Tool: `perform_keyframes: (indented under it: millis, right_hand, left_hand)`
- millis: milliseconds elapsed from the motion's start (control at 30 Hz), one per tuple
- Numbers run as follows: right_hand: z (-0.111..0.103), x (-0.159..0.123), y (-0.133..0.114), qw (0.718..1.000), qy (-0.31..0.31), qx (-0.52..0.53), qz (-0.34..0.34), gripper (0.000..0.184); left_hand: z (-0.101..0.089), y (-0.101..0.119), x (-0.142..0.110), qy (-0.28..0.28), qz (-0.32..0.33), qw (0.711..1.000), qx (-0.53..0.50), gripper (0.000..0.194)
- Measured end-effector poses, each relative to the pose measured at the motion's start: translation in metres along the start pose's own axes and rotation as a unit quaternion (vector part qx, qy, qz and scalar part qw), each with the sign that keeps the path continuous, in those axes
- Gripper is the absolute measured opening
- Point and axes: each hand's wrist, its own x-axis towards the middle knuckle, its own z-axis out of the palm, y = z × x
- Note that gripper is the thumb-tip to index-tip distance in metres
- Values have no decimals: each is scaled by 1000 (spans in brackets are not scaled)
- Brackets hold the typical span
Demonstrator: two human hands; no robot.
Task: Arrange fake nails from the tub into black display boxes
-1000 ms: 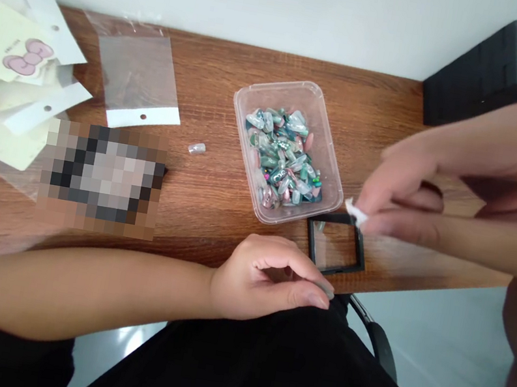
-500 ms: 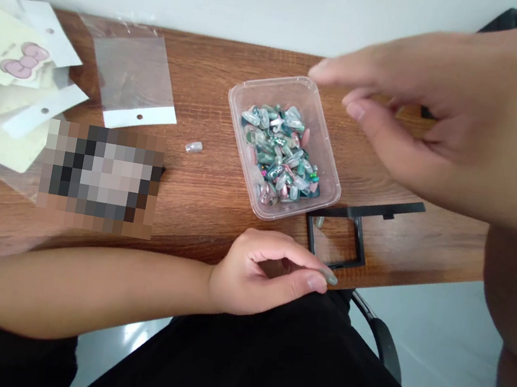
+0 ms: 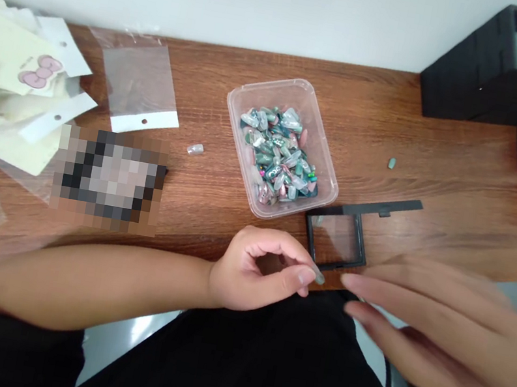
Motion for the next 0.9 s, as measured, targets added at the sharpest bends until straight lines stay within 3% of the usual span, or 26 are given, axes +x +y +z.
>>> perform_keyframes:
  millis: [167,267,400,500,633,800,900]
  right_hand:
    - [37,-17,11,1000,-4,29,0,45]
    - [46,-23,19,996,9,85,-11,41]
    - [50,-28,25,993,-13,110,-37,27]
    - [53,-32,26,990,-1,136,-32,32]
    - [58,-37,28,984,27,177,-12,41]
    - [55,-35,30,989,56,137,-24,37]
    - [47,-32,30,990,72,119,-37,39]
  left_hand:
    - [-3,-4,0,-39,26,998,49,11]
    - [-3,-6,0,-71,-6,996,50,12]
    - [-3,-6,2,-120,-47,991,40,11]
    - [-3,-5,3,-143,-71,986,43,12]
    - [-2,-3,5,-150,-110,982,24,13]
    - [-2,1,6,-155,-195,968,-14,11]
    - [-4,1,7,-146,-201,969,1,15]
